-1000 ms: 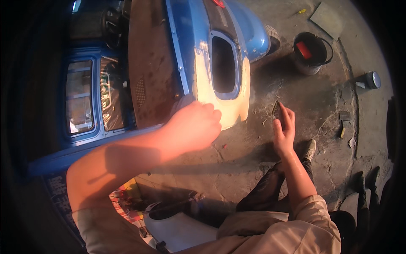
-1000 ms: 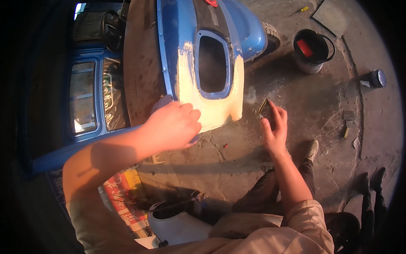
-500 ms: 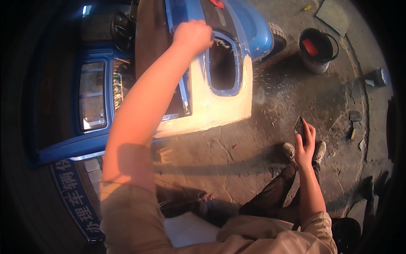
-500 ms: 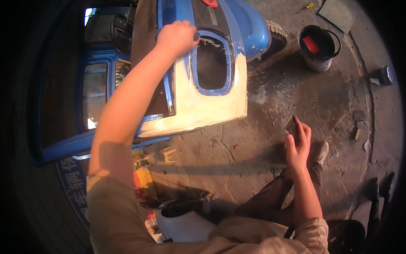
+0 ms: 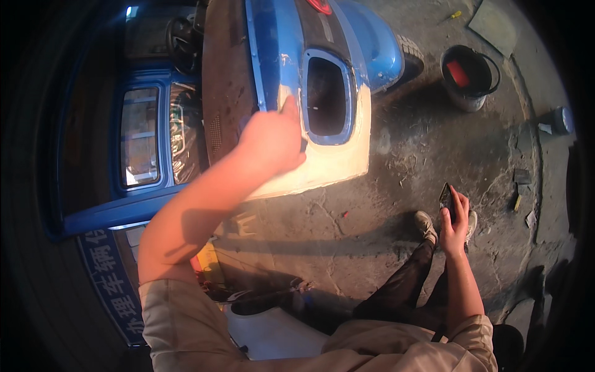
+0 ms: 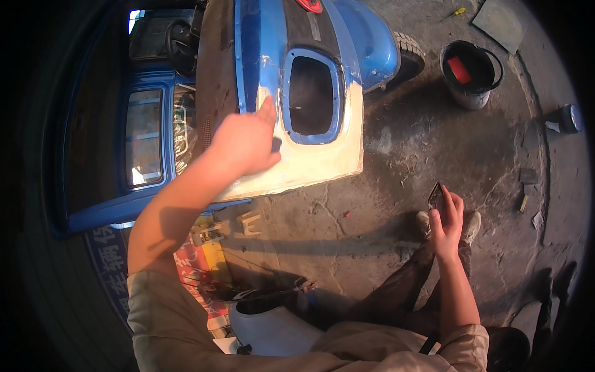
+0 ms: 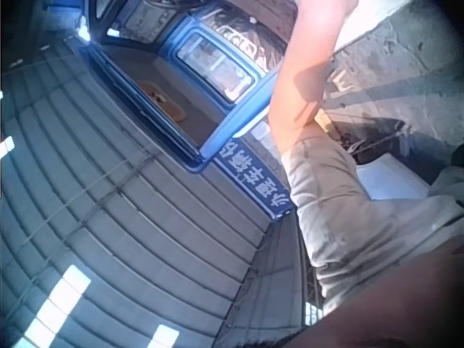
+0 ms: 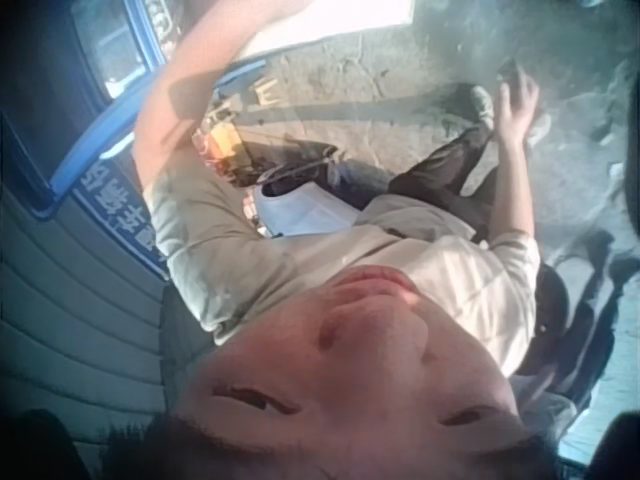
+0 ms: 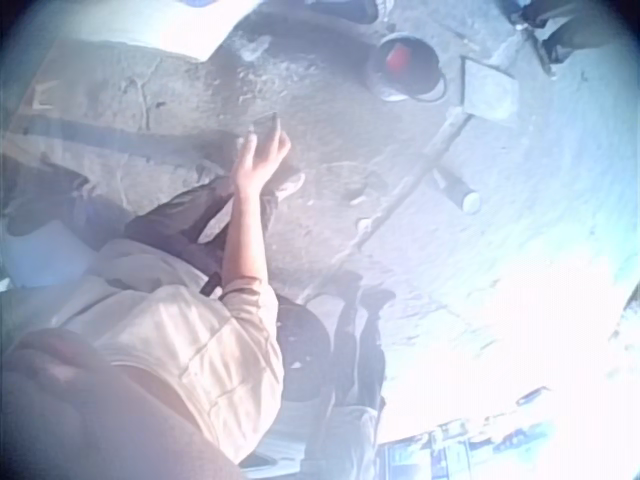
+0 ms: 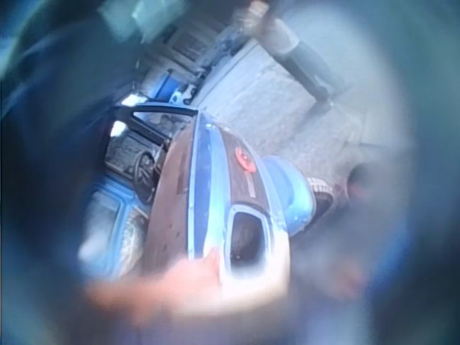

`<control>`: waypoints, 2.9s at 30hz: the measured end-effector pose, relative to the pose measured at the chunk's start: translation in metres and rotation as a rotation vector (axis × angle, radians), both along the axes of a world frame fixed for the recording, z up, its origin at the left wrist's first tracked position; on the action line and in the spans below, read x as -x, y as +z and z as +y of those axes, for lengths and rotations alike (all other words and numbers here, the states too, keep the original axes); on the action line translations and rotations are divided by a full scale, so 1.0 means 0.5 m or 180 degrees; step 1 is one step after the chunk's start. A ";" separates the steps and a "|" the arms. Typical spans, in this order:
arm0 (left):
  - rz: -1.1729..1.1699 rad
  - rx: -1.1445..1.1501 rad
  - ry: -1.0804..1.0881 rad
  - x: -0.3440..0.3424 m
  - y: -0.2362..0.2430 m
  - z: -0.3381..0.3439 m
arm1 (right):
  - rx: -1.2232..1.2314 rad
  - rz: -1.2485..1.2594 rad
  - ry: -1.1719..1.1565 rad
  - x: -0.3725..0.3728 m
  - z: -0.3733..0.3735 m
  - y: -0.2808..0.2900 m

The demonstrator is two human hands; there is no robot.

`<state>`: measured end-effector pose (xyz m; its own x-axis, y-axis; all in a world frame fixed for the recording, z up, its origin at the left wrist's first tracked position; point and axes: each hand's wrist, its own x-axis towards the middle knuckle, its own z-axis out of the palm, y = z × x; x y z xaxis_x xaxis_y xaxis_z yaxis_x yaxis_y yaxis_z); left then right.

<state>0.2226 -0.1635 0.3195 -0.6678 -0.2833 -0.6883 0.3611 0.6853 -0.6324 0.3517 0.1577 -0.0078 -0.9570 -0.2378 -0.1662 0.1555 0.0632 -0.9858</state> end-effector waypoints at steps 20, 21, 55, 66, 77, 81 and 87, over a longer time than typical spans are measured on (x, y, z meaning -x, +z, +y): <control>0.0378 0.0446 0.0424 0.009 -0.010 0.016 | -0.0073 -0.0124 0.0077 -0.008 0.088 -0.008; 0.0378 0.0408 0.0485 -0.001 -0.008 0.017 | -0.0077 -0.0128 0.0053 -0.009 0.093 -0.011; 0.0860 -0.1249 0.0466 -0.071 -0.137 0.186 | 0.0622 -0.0756 -0.0441 -0.023 0.134 -0.043; 0.3585 -0.4409 0.0922 -0.172 -0.421 0.495 | 0.2847 -0.2607 -0.0752 0.105 0.036 0.136; 0.4004 -0.3923 0.2129 -0.124 -0.450 0.449 | 0.2609 -0.2705 -0.0567 0.070 0.014 0.142; 0.3714 -0.3760 0.3028 -0.001 -0.469 0.379 | 0.1672 -0.1789 0.0530 -0.094 0.006 0.062; 0.3743 -0.4211 0.1864 -0.041 -0.425 0.367 | 0.1980 -0.2582 -0.0537 -0.016 0.017 0.097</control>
